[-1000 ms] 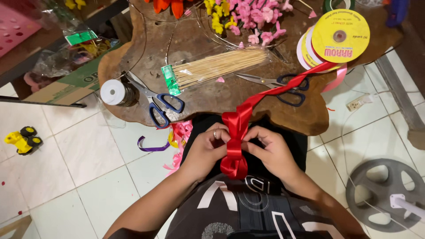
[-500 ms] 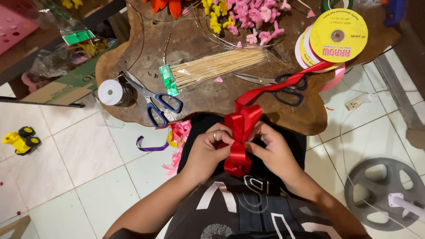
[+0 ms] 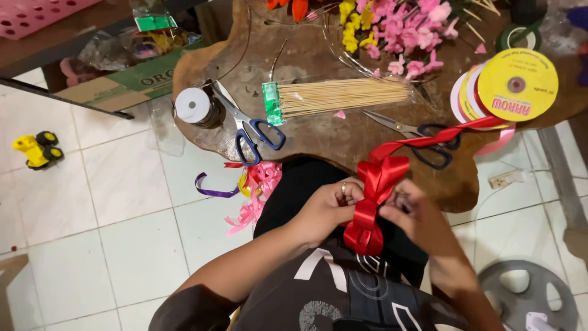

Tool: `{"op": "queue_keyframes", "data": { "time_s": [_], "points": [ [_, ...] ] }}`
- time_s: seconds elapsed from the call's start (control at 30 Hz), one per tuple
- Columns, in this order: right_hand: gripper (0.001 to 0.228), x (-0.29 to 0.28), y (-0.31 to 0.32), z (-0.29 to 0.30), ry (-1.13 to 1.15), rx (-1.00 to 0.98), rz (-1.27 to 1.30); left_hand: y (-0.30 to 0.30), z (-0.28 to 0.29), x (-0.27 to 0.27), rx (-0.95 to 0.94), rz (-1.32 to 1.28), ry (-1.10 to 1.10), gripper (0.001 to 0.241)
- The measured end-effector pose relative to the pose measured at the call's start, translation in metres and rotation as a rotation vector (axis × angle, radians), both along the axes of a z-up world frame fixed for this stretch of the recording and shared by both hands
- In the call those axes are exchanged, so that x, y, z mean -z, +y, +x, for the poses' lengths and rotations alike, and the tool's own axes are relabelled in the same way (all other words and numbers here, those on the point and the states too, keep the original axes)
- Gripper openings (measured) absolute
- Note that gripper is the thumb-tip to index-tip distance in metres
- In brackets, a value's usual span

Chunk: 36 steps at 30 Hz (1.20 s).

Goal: The person ties a red ribbon into a decorative bow, using scissors to trim the ends and a thin wire to secure the center.

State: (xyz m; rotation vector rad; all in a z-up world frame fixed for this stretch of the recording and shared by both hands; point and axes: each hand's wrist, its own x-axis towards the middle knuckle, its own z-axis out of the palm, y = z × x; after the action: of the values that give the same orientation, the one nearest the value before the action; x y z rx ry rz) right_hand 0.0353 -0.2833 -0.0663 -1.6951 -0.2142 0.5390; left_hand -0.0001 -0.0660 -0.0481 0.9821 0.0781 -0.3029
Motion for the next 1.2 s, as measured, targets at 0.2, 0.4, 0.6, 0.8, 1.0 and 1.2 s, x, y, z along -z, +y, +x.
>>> {"op": "queue_keyframes", "data": {
  "time_s": [0.2,0.4,0.6,0.8,1.0,1.2],
  "points": [
    [0.012,-0.072,-0.016,0.024,-0.113,0.227,-0.398,0.009,0.014,0.004,0.051,-0.045,0.012,0.015],
    [0.011,-0.077,-0.026,0.053,-0.402,0.262,-0.702,0.017,0.019,-0.001,0.068,-0.053,0.072,0.017],
    [0.025,-0.049,0.001,0.118,-0.761,0.017,-0.667,0.019,0.026,-0.002,0.088,-0.078,0.125,0.018],
    [0.024,-0.027,0.078,0.202,-1.024,-0.092,-0.757,0.016,0.031,-0.002,0.044,-0.091,0.172,0.023],
    [0.014,0.011,0.100,0.245,-1.157,-0.158,-0.948,0.026,0.039,-0.003,0.024,-0.187,0.217,0.014],
    [0.018,-0.041,0.096,0.231,-0.756,-0.209,-0.783,0.021,0.041,0.000,0.059,-0.252,0.264,0.018]
  ]
}}
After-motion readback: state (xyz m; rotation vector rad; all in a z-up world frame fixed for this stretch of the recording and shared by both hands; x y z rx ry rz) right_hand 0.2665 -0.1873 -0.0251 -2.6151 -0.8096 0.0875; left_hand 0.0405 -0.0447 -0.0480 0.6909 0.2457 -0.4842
